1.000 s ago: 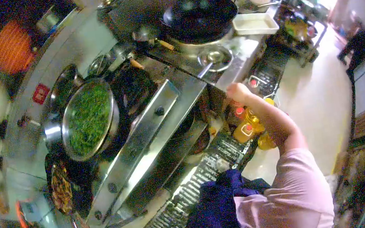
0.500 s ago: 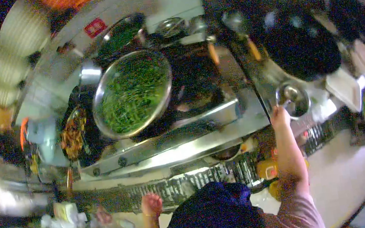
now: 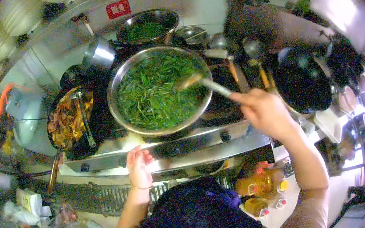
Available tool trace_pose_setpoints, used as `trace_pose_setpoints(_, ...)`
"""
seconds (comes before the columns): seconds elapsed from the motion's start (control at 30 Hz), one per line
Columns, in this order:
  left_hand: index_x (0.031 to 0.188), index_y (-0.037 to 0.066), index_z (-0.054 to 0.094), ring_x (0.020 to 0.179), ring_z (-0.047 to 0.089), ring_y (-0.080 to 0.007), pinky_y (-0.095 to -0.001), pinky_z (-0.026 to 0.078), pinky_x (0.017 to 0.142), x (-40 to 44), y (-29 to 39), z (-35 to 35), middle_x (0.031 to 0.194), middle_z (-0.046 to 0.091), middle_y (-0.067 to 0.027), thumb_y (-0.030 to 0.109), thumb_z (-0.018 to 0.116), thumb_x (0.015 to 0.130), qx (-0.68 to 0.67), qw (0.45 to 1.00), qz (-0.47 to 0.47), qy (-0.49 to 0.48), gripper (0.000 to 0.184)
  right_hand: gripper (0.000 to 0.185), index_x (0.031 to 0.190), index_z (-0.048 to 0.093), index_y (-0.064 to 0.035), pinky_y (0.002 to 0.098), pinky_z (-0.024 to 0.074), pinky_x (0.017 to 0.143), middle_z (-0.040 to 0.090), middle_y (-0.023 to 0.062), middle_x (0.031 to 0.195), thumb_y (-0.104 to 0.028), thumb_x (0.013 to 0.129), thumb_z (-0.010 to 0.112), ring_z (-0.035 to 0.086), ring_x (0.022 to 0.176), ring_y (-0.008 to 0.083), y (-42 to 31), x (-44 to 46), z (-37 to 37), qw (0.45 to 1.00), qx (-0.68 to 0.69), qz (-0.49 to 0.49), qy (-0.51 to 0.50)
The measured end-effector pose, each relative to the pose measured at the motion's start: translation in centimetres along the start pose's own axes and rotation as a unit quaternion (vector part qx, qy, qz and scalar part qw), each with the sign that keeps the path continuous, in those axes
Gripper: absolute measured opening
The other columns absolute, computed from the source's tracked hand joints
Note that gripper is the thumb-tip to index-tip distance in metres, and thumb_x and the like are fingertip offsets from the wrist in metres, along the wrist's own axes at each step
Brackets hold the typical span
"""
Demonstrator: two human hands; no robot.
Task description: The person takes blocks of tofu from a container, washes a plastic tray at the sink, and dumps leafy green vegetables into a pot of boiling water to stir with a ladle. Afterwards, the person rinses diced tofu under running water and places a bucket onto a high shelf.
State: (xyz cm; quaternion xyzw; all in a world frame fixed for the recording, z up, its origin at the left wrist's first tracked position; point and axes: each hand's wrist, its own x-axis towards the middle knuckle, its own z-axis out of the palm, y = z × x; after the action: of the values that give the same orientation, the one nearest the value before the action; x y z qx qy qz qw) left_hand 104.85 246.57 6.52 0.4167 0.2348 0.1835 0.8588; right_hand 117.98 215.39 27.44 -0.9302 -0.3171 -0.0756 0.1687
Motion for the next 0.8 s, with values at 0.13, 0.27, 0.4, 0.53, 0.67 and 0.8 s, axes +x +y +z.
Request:
trace_pose_setpoints(0.13,0.108,0.008,0.054,0.07,0.058,-0.014,-0.0285,0.049,0.064,1.1,2.3,-2.3,0.084,0.06,-0.0047,0.014,0.057,0.087,-0.016,1.0,0.006,0.008,0.021,0.032,0.11,0.064,-0.0095,0.0438,0.0515,0.072,0.063,0.0174,0.083,-0.012,0.079,0.056,0.062,0.075,0.0355,-3.3,6.7,4.2,0.986,-0.11,-0.063,-0.113)
trace_pose_setpoints(0.27,0.105,0.01,0.055,0.072,0.057,-0.0142,-0.0282,0.048,0.065,1.4,3.3,-5.7,0.084,0.058,-0.0047,0.013,0.057,0.087,-0.031,0.999,-0.035,0.008,0.019,0.031,0.109,0.064,-0.0073,0.0433,0.0506,0.076,0.065,0.0198,0.089,-0.012,0.08,0.054,0.062,0.082,0.0365,-3.0,11.8,8.5,0.996,-0.02,-0.057,-0.067)
trace_pose_setpoints(0.4,0.105,0.008,0.055,0.074,0.057,-0.0148,-0.0288,0.049,0.067,1.3,3.7,-7.2,0.085,0.059,-0.0054,0.015,0.057,0.088,-0.003,0.997,-0.067,-0.024,0.018,0.03,0.109,0.064,-0.0062,0.0416,0.0499,0.075,0.064,0.0202,0.091,-0.01,0.081,0.054,0.062,0.081,0.0366,-4.8,15.0,8.3,0.999,-0.02,-0.03,-0.034)
trace_pose_setpoints(0.53,0.117,0.002,0.053,0.078,0.061,-0.0144,-0.0271,0.052,0.071,1.2,3.6,-5.0,0.097,0.064,-0.0102,0.01,0.052,0.09,0.008,0.985,-0.128,-0.114,0.028,0.032,0.111,0.063,-0.0098,0.0419,0.0502,0.068,0.062,0.0156,0.084,-0.012,0.08,0.057,0.061,0.074,0.0344,-8.3,14.9,8.5,0.99,-0.066,-0.119,-0.034)
trace_pose_setpoints(0.67,0.135,0.007,0.037,0.099,0.057,-0.0186,-0.0314,0.051,0.081,0.6,3.6,-0.5,0.123,0.052,-0.0133,0.006,0.051,0.089,-0.009,0.964,-0.161,-0.213,0.048,0.042,0.116,0.061,-0.0157,0.0406,0.0503,0.055,0.054,0.0104,0.075,-0.012,0.074,0.062,0.06,0.062,0.0296,-8.8,11.9,10.1,0.964,-0.195,-0.143,-0.112)
trace_pose_setpoints(0.8,0.14,0.009,0.026,0.108,0.052,-0.021,-0.0347,0.05,0.084,0.3,2.6,1.5,0.131,0.043,-0.0126,0.006,0.053,0.087,-0.056,0.968,-0.131,-0.207,0.06,0.042,0.115,0.061,-0.0159,0.0411,0.0499,0.055,0.055,0.0107,0.075,-0.01,0.073,0.061,0.059,0.061,0.0305,-6.1,9.1,6.7,0.96,-0.232,-0.114,-0.109)
